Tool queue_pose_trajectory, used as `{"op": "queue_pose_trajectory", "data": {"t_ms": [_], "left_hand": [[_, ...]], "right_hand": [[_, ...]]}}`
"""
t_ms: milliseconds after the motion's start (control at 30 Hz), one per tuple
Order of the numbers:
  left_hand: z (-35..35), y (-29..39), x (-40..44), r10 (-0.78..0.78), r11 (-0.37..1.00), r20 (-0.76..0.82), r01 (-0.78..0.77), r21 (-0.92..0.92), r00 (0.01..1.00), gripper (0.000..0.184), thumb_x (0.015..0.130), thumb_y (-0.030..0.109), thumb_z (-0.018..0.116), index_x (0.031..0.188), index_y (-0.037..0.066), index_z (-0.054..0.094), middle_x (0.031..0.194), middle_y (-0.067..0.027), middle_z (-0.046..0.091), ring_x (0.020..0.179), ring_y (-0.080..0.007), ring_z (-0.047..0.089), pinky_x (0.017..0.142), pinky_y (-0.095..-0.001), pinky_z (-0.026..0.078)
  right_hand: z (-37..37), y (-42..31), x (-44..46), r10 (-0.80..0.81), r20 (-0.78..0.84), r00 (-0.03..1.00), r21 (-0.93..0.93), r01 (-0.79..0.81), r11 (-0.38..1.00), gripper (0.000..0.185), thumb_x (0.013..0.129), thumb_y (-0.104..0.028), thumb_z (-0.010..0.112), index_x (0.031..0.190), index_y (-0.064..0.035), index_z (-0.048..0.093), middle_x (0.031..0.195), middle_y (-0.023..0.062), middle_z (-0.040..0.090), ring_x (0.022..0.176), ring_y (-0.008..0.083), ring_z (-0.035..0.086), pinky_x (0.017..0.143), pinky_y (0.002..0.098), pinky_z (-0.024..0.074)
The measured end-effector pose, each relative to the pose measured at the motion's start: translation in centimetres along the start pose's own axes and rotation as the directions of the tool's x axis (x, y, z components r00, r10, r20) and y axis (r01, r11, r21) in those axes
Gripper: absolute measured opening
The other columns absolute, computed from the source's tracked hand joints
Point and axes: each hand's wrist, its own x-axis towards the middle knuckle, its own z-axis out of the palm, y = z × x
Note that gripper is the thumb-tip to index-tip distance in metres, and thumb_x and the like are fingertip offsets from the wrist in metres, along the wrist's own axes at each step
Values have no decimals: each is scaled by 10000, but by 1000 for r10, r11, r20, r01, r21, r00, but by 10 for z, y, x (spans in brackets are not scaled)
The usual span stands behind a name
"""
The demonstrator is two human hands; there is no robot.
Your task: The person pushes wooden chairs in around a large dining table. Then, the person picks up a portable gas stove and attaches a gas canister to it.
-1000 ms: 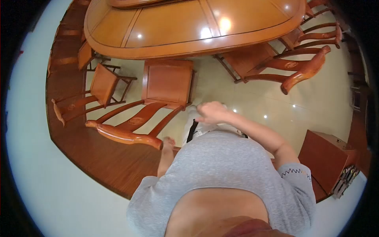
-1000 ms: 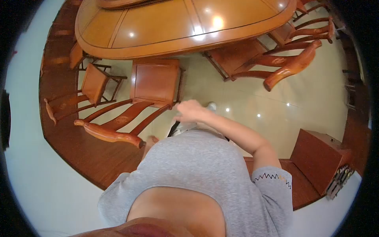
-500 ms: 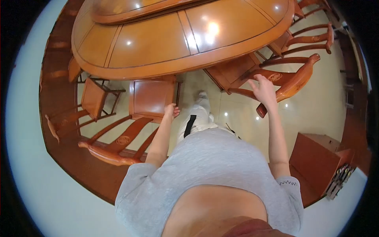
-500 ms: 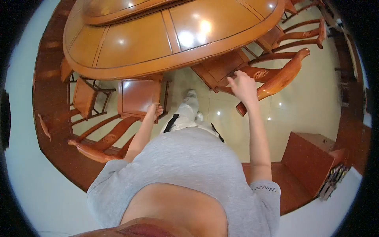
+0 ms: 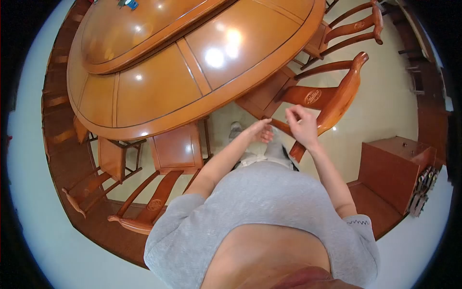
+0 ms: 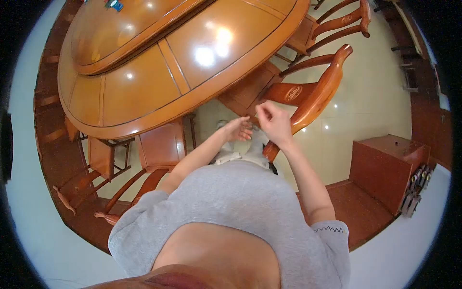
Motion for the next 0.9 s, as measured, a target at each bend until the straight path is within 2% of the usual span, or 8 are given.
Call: {"op": "queue_pose_trajectory", "data": {"t_ms": [100,167,200,300,467,567,600,900], "left_hand": [[26,-16,8,-19,994,133,33,-101,991,542,893,551,471,1026,33,559,832,-94,629,711,-207,617,645,-350,486],[37,-29,16,41,987,170,-14,-158,985,592,854,606,480,1039,47,534,900,-129,616,707,-214,609,629,-347,497],[45,-35,17,36,978,186,3,-206,982,540,880,593,462,913,70,594,814,-95,652,675,-183,618,642,-312,503],[70,-53,32,111,952,159,-59,-300,981,612,844,633,464,984,47,572,881,-121,635,744,-219,619,686,-335,506],[133,-65,42,370,560,-13,-234,-794,929,371,895,458,546,810,99,588,780,-85,649,744,-234,627,753,-378,516],[155,-72,24,457,610,-35,-342,-715,889,394,883,477,556,792,96,591,720,-87,636,653,-224,623,673,-346,531],[149,-77,30,554,666,159,-320,-673,818,519,911,510,469,1090,35,573,932,-132,670,774,-226,676,563,-330,571],[201,-119,34,616,412,-102,-430,-803,781,273,884,365,535,889,100,601,755,-41,633,579,-167,554,540,-301,467]], "right_hand": [[-30,12,25,-147,184,972,29,144,989,139,823,-157,614,799,-20,620,728,149,624,672,287,628,602,358,488],[-61,25,58,-311,322,894,-311,410,857,193,819,-215,605,796,-23,614,759,157,621,723,324,614,648,422,487],[-76,41,71,-276,298,914,-373,377,848,227,813,-251,596,804,-24,607,764,163,614,752,352,599,677,464,475],[-125,103,112,-79,257,963,-473,196,859,265,834,-262,602,843,1,575,865,211,635,841,374,612,727,463,491],[-139,116,121,-70,580,811,-528,440,727,350,840,-325,601,917,13,556,905,236,628,890,392,603,783,468,483],[-145,119,110,0,683,731,-516,482,708,382,844,-355,597,931,16,558,929,240,628,918,386,601,818,465,473],[-149,109,109,37,679,733,-515,440,735,410,845,-369,597,967,21,563,952,242,630,943,383,597,833,464,467],[-172,117,63,-69,721,690,-477,567,672,418,850,-395,585,962,8,574,956,227,639,944,383,598,830,461,465]]}}
